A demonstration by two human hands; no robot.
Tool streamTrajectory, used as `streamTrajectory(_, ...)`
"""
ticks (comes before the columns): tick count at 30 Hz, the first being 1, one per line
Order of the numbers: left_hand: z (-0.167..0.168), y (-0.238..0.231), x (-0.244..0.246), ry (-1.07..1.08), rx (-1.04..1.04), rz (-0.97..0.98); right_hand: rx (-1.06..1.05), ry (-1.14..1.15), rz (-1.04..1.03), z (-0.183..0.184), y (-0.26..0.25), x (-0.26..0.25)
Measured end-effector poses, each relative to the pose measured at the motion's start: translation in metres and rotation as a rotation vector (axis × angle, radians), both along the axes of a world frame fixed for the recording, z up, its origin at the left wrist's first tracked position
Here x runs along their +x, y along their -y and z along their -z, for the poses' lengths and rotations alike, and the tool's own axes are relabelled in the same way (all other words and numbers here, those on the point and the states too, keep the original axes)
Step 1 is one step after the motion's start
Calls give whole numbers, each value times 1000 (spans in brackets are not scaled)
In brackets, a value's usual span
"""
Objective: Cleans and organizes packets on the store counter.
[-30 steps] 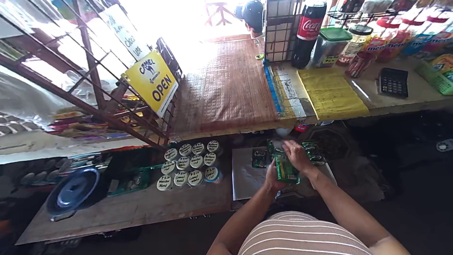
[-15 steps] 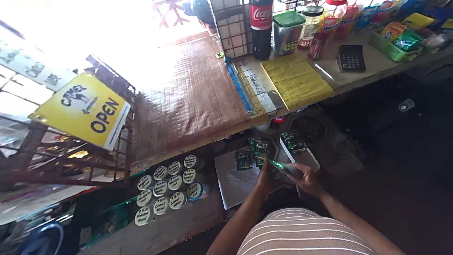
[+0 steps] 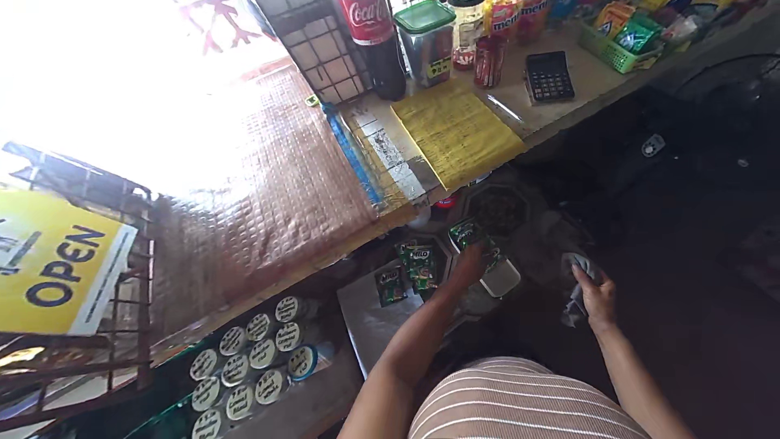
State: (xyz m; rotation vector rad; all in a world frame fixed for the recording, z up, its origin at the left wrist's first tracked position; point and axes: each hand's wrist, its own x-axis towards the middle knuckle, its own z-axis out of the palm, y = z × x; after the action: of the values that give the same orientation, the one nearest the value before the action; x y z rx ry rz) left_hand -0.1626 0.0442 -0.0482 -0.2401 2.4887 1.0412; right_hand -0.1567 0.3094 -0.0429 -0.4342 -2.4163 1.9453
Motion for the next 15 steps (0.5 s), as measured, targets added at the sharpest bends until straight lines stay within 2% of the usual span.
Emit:
streamTrajectory(2,13,-11,-5,46,-122,48,5,-34,29,2,-5,2)
streamTrajectory(6,36,-12,-6,-86,-345,29,62,-87,10,6,-8,4)
streamTrajectory(12,47,6,-17,-86,-392,-194,106,-69,-36,11,-5,-7)
streamTrajectory(15,47,0,-18,-70,-366,-205,-69,38,-47,6,-2,-13)
